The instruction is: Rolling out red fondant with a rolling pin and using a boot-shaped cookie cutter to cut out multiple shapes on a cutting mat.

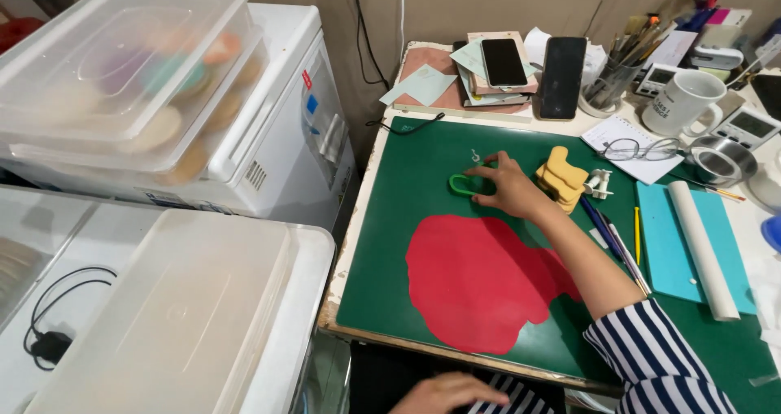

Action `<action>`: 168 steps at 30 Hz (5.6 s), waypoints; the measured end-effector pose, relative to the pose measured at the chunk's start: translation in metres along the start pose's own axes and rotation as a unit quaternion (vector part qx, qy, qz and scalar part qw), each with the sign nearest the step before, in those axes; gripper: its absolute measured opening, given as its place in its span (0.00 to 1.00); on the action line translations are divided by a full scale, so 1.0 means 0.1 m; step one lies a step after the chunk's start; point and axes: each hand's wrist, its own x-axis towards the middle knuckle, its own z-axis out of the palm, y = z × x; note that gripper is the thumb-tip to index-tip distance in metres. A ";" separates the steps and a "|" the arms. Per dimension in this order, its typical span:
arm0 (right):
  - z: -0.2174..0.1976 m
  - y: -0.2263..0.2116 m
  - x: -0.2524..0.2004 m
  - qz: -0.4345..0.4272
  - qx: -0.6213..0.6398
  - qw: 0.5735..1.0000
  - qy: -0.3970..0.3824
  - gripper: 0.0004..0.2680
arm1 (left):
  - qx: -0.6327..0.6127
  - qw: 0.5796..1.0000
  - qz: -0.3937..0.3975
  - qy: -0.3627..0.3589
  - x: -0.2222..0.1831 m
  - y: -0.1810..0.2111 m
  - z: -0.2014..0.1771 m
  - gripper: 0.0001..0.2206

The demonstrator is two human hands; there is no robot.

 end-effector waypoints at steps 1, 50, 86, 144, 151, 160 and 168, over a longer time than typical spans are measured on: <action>0.02 0.03 0.00 -0.002 -0.002 1.000 -0.003 0.21 | -0.002 1.000 0.001 0.004 0.10 0.15 -0.12 0.34; -0.02 -1.18 -0.78 -0.062 0.156 0.980 -0.104 0.35 | 0.381 0.855 -0.199 0.292 0.54 -0.08 -1.14 0.25; 0.23 -1.03 -0.75 -0.032 0.130 0.991 -0.028 0.35 | 0.382 0.849 -0.235 0.280 0.58 -0.13 -1.13 0.21; 0.19 -1.01 -0.71 -0.019 0.111 0.993 -0.020 0.34 | 0.422 0.820 -0.174 0.345 0.61 -0.39 -1.05 0.18; 0.22 -0.97 -0.72 -0.049 0.089 0.995 -0.009 0.36 | 0.353 0.847 -0.187 0.351 0.60 -0.32 -1.08 0.15; 0.20 -0.99 -0.73 -0.050 0.090 0.995 -0.008 0.34 | 0.351 0.848 -0.184 0.351 0.60 -0.32 -1.08 0.15; 0.20 -0.96 -0.72 -0.077 0.067 0.994 -0.032 0.34 | 0.316 0.873 -0.159 0.335 0.59 -0.19 -1.14 0.16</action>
